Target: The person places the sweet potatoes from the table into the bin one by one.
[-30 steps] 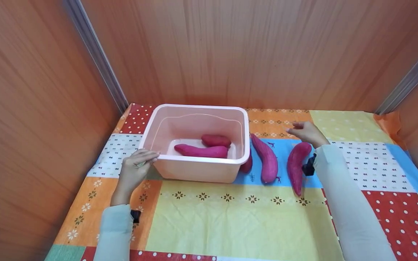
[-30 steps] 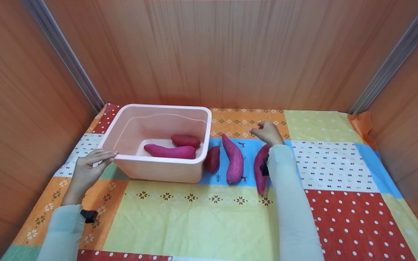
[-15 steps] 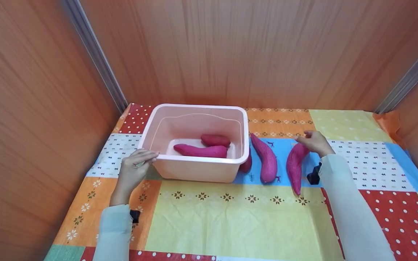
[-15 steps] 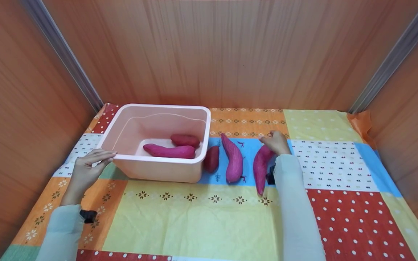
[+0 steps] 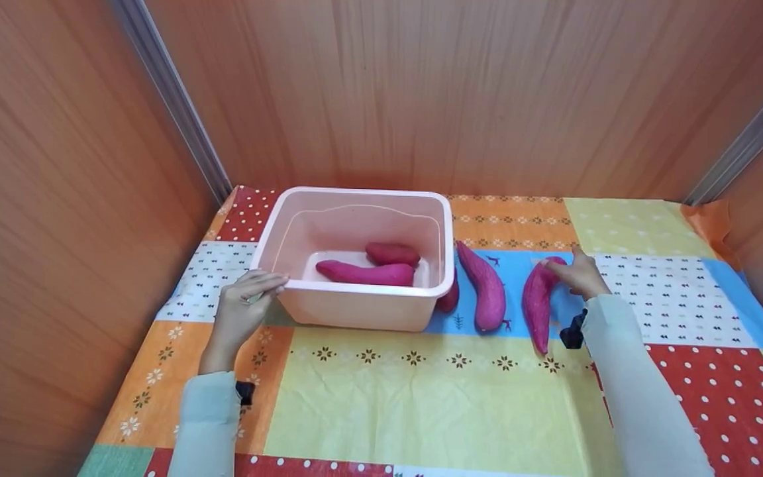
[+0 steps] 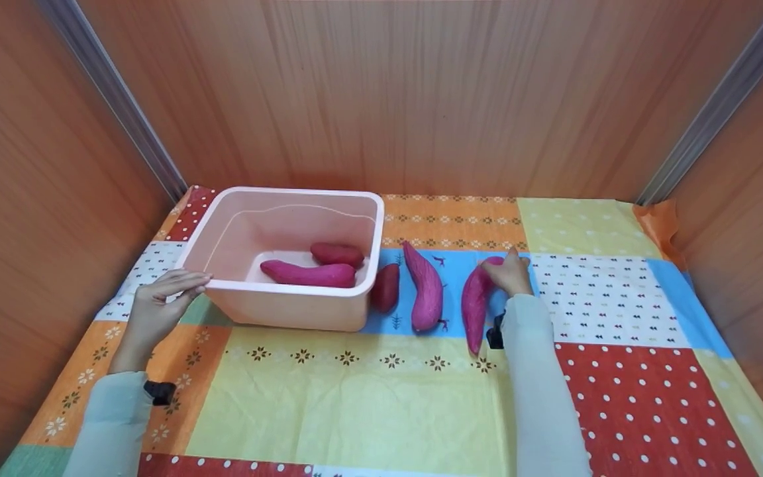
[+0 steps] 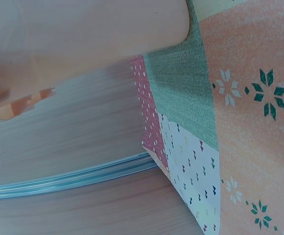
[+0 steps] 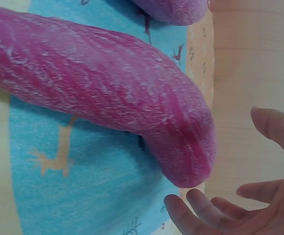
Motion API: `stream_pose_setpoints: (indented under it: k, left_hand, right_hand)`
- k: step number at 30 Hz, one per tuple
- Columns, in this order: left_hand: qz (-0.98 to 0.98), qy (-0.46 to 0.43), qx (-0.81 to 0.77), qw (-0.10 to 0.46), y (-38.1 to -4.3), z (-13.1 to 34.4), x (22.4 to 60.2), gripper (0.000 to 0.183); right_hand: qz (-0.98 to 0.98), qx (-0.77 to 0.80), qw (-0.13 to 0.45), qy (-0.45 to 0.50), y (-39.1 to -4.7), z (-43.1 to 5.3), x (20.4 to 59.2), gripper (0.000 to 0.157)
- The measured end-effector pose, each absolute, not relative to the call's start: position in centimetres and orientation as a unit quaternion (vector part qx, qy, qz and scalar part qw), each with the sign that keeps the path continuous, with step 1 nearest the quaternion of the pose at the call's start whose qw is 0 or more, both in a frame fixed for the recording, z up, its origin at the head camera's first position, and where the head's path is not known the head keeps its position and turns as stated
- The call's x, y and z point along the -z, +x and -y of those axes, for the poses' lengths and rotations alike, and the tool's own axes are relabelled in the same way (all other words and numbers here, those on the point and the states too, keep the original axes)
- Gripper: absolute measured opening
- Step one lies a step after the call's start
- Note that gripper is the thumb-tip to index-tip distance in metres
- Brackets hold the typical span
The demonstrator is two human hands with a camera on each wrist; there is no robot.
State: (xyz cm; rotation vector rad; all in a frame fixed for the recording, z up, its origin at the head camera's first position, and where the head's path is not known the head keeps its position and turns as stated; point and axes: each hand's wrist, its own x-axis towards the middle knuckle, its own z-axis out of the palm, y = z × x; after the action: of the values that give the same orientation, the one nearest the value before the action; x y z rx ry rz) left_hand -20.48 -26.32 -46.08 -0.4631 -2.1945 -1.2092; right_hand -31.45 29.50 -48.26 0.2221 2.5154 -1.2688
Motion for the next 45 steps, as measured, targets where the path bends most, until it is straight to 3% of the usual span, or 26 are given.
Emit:
stream_pose_setpoints:
  k: [21,31,45]
  left_hand:
    - [0.825,-0.170,0.453,0.291,-20.6,26.6,46.5,0.021]
    - [0.833,-0.163,0.445,0.286,-19.0,24.9,43.9,0.019]
    - [0.830,-0.166,0.446,0.291,-19.0,24.9,43.6,0.019]
  right_hand:
    - [-0.852,0.483,0.174,0.100,-30.6,-28.9,50.4,0.104]
    - [-0.855,0.481,0.168,0.098,-30.5,-28.2,51.4,0.076]
    - [-0.854,0.475,0.186,0.101,-30.3,-27.8,51.6,0.090]
